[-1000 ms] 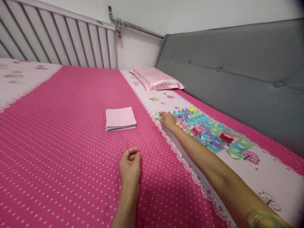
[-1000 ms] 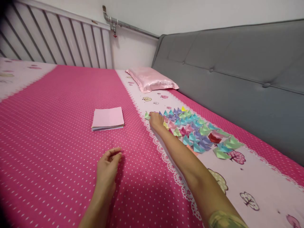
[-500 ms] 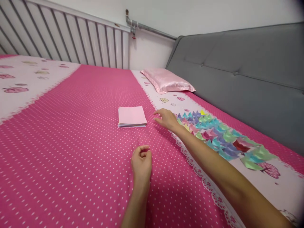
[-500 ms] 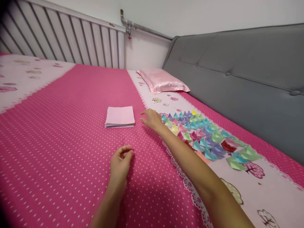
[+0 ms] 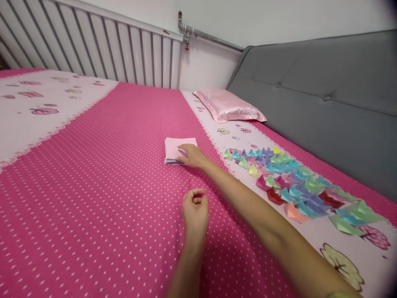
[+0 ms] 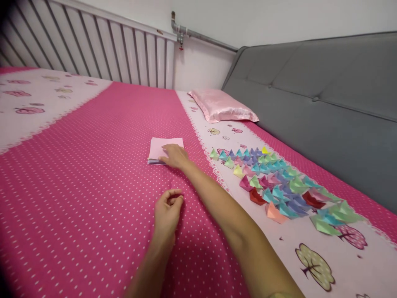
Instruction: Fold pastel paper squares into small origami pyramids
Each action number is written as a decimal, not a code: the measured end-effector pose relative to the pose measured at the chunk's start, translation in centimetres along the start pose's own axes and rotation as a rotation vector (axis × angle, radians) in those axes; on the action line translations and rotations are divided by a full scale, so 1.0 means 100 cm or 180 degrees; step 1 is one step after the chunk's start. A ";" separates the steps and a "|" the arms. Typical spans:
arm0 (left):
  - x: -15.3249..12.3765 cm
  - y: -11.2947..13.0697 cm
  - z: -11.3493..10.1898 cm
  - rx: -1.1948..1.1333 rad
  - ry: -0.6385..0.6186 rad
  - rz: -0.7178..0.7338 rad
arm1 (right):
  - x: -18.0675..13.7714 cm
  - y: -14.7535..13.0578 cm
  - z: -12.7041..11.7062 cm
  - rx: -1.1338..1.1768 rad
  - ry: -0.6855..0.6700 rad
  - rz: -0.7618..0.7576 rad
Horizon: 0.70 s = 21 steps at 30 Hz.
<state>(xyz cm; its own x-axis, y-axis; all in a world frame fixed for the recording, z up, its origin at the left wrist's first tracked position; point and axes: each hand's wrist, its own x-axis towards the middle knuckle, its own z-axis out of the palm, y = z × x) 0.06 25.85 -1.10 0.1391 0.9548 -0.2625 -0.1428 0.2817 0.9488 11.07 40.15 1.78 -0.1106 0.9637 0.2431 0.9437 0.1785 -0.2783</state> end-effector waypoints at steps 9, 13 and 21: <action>0.000 -0.001 0.000 0.0086 0.0007 0.0062 | 0.003 0.003 0.010 0.0089 -0.0124 0.0015; 0.000 -0.001 0.000 0.0092 0.0006 0.0023 | 0.003 0.002 0.007 0.0163 -0.0164 -0.0012; 0.000 -0.001 0.000 0.0013 0.0037 0.0055 | 0.003 0.004 0.007 0.0335 -0.0040 0.0041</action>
<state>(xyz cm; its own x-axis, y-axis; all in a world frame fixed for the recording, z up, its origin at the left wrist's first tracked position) 0.08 25.82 -1.20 0.1252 0.9606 -0.2480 -0.1412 0.2647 0.9539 11.22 40.64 1.13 -0.1032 0.9684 0.2272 0.9072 0.1853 -0.3777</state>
